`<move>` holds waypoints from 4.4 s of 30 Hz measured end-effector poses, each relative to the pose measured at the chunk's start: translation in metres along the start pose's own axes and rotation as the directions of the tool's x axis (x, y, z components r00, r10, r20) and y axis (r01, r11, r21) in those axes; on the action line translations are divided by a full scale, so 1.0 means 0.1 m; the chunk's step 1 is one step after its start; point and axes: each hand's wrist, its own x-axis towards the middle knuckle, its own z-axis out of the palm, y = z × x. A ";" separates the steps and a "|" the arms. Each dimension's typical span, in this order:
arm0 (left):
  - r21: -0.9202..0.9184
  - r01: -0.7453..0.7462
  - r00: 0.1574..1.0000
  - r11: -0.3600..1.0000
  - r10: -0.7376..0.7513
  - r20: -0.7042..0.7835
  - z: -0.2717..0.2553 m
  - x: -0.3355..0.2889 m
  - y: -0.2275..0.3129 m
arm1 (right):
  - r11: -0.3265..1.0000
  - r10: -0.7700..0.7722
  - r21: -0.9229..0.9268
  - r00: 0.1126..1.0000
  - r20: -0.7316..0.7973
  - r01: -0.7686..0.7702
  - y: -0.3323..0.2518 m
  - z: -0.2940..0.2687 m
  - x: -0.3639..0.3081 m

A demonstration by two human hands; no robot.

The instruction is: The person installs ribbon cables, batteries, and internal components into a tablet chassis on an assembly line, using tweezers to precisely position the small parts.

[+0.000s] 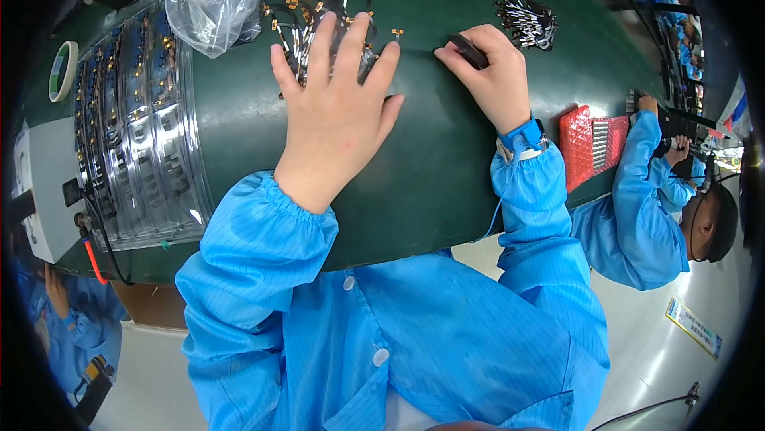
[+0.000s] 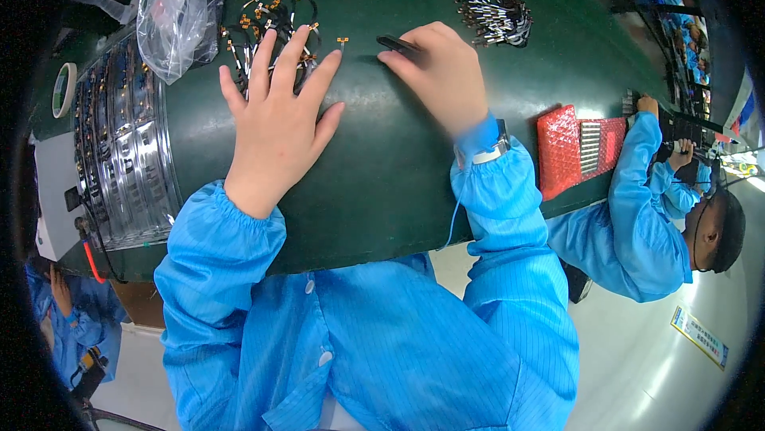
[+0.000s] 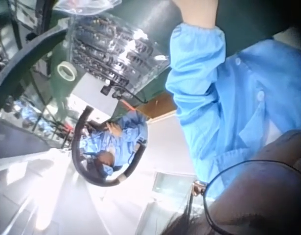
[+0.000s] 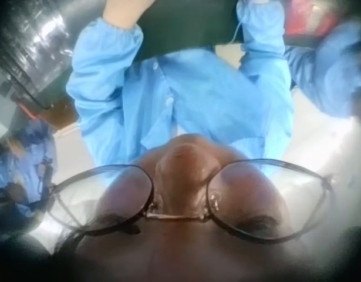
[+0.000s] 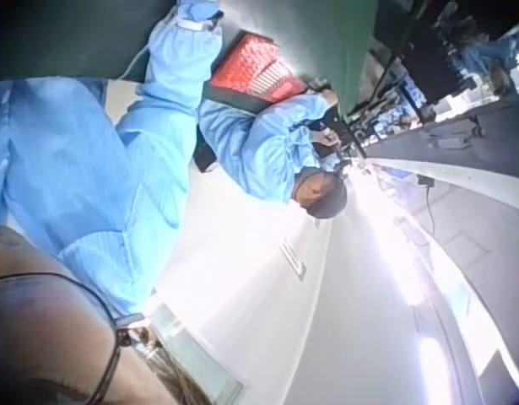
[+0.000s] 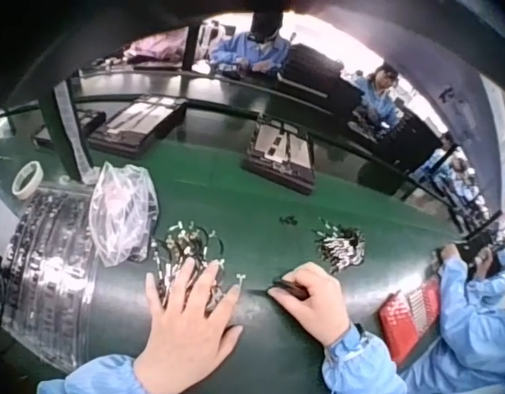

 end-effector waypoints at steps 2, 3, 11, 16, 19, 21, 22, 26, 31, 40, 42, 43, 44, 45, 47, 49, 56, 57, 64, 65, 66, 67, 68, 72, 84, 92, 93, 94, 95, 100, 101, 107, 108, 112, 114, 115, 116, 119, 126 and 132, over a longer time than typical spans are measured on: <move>-0.004 0.000 1.000 1.000 0.000 0.003 0.00 0.00 0.01 | 0.998 0.037 -0.045 0.999 0.016 -0.036 -0.07 0.03 -0.01; 0.001 -0.001 1.000 1.000 0.001 0.001 0.00 0.01 0.01 | 0.998 0.051 -0.045 0.999 0.002 -0.051 -0.10 0.05 -0.02; 0.003 0.007 1.000 1.000 -0.007 0.007 0.01 -0.01 0.02 | 1.000 -0.009 0.015 1.000 0.022 0.009 0.04 0.07 -0.05; 0.006 0.047 0.996 0.999 -0.048 0.071 0.01 -0.02 0.01 | 0.998 0.020 0.055 1.000 -0.003 -0.020 0.04 0.00 -0.06; -0.027 0.053 0.997 0.998 -0.052 0.054 0.00 0.00 0.01 | 1.000 -0.012 0.012 1.000 -0.010 0.012 0.01 0.03 -0.06; -0.027 0.055 0.997 0.998 -0.054 0.053 0.00 -0.01 0.01 | 1.000 -0.016 0.010 1.000 -0.008 0.016 -0.02 0.06 -0.05; -0.027 0.057 0.997 0.998 -0.055 0.052 0.01 0.00 0.01 | 1.000 -0.032 0.000 0.999 -0.008 0.032 -0.03 0.07 -0.04; -0.020 0.071 0.996 0.997 -0.070 0.052 0.02 0.00 0.02 | 0.991 -0.114 0.064 0.991 -0.068 0.119 -0.05 0.17 0.03; -0.027 0.054 0.996 0.998 -0.056 -0.070 0.07 0.01 0.04 | 0.974 -0.174 0.142 0.984 -0.041 0.178 -0.15 0.30 0.22; 0.013 0.075 0.996 0.997 -0.075 -0.046 0.10 0.02 0.07 | 0.980 -0.163 0.106 0.985 -0.055 0.168 -0.20 0.31 0.21; -0.014 0.059 0.995 0.998 -0.060 -0.085 0.11 0.01 0.06 | 0.979 -0.187 0.071 0.980 -0.064 0.192 -0.21 0.33 0.22; -0.016 0.056 0.995 0.998 -0.057 -0.084 0.10 0.02 0.07 | 0.977 -0.208 0.031 0.975 -0.077 0.211 -0.22 0.33 0.22; -0.017 0.053 0.995 0.998 -0.054 -0.083 0.10 0.02 0.07 | 0.977 -0.208 0.031 0.975 -0.075 0.211 -0.22 0.32 0.21; -0.018 0.054 0.995 0.998 -0.056 -0.082 0.10 0.02 0.07 | 0.980 -0.190 0.041 0.979 -0.071 0.193 -0.22 0.32 0.21; -0.025 0.055 0.995 0.998 -0.057 -0.083 0.10 0.01 0.07 | 0.983 -0.174 0.053 0.983 -0.066 0.178 -0.22 0.32 0.20; -0.025 0.056 0.995 0.998 -0.058 -0.081 0.10 0.01 0.07 | 0.972 -0.233 0.019 0.969 -0.087 0.235 -0.20 0.33 0.19; -0.047 0.064 0.996 0.997 -0.067 -0.065 0.10 0.00 0.07 | 0.951 -0.242 -0.182 0.968 0.060 0.249 -0.26 0.18 0.07; -0.048 0.061 0.996 0.997 -0.064 -0.065 0.10 0.00 0.07 | 0.952 -0.240 -0.183 0.969 0.058 0.246 -0.23 0.20 0.07; -0.014 0.045 0.998 0.999 -0.046 -0.044 0.06 -0.02 0.02 | 0.983 -0.115 0.136 0.992 -0.045 0.120 -0.15 0.31 0.21; -0.002 0.053 0.998 0.999 -0.053 -0.016 0.05 -0.02 0.01 | 0.977 -0.184 0.111 0.983 -0.017 0.184 -0.15 0.32 0.22; 0.011 0.047 0.999 0.999 -0.046 -0.016 0.03 -0.01 0.01 | 0.980 -0.180 0.081 0.984 -0.002 0.179 -0.17 0.31 0.23; -0.024 -0.010 0.999 1.000 0.009 -0.049 0.01 0.02 -0.01 | 0.977 -0.189 0.099 0.982 -0.015 0.190 -0.17 0.33 0.26; -0.054 -0.069 0.995 0.996 0.065 -0.082 -0.02 0.04 -0.03 | 0.977 -0.193 0.090 0.981 -0.005 0.193 -0.13 0.33 0.28; -0.080 -0.116 0.987 0.990 0.106 -0.117 0.03 0.04 -0.04 | 0.985 -0.044 0.174 0.986 0.162 0.015 -0.18 0.08 0.36; -0.008 -0.118 0.992 0.993 0.118 -0.039 -0.07 0.07 -0.02 | 0.989 -0.137 0.065 0.989 0.058 0.133 -0.19 -0.84 0.40; 0.032 -0.133 0.991 0.991 0.133 -0.022 -0.03 0.06 -0.02 | 0.993 -0.114 0.020 0.993 -0.033 0.115 0.07 -0.95 0.45; 0.020 -0.146 0.989 0.989 0.146 -0.030 -0.04 0.05 -0.02 | 0.992 -0.127 0.012 0.990 -0.065 0.128 0.13 -1.04 0.44; 0.007 -0.142 0.989 0.990 0.143 -0.039 -0.05 0.05 0.00 | 0.996 -0.088 -0.033 0.992 -0.088 0.085 0.22 -1.15 0.44; -0.021 -0.130 0.991 0.991 0.129 -0.015 -0.07 0.03 -0.01 | 0.996 -0.048 -0.080 0.994 -0.099 0.040 0.29 -1.24 0.44; -0.016 -0.170 0.985 0.985 0.169 -0.044 -0.10 0.06 0.01 | 0.988 0.060 -0.142 0.998 -0.030 -0.064 0.86 -1.36 0.46; -0.020 -0.173 0.984 0.985 0.172 -0.049 -0.08 0.07 0.00 | 0.986 0.096 -0.137 0.995 0.001 -0.095 0.99 -1.31 0.50; -0.034 -0.151 0.988 0.988 0.152 0.039 -0.10 0.07 0.00 | 0.953 0.163 -0.255 0.986 -0.027 -0.165 1.29 -0.96 0.62; -0.035 -0.168 0.985 0.985 0.169 0.017 -0.10 0.08 0.00 | 0.953 0.166 -0.252 0.986 -0.028 -0.167 1.26 -0.93 0.60; -0.161 -0.166 0.985 0.973 0.156 -0.070 -0.11 0.06 -0.07 | 0.950 0.007 -0.298 0.962 -0.274 -0.092 0.85 -0.69 0.67; -0.176 -0.212 0.972 0.961 0.189 -0.139 -0.14 0.12 -0.08 | 0.975 -0.027 -0.220 0.974 -0.227 -0.025 0.70 -0.50 0.72; -0.188 -0.257 0.954 0.948 0.218 -0.207 -0.15 0.14 -0.10 | 0.976 -0.040 -0.217 0.985 -0.170 0.002 0.65 -0.36 0.75; -0.188 -0.261 0.953 0.947 0.222 -0.205 -0.16 0.17 -0.11 | 0.964 -0.038 -0.265 0.985 -0.166 -0.007 0.62 -0.24 0.75; -0.150 -0.332 0.911 0.931 0.275 -0.306 -0.18 0.20 -0.08 | 0.931 -0.039 -0.363 0.980 -0.196 -0.036 0.62 -0.02 0.76; -0.100 -0.351 0.893 0.931 0.300 -0.335 -0.15 0.17 -0.09 | 0.919 -0.045 -0.392 0.970 -0.238 -0.054 0.56 0.08 0.79; -0.084 -0.328 0.931 0.941 0.307 -0.196 -0.17 0.08 -0.08 | 0.948 0.036 -0.302 0.978 -0.204 -0.098 0.51 0.03 0.77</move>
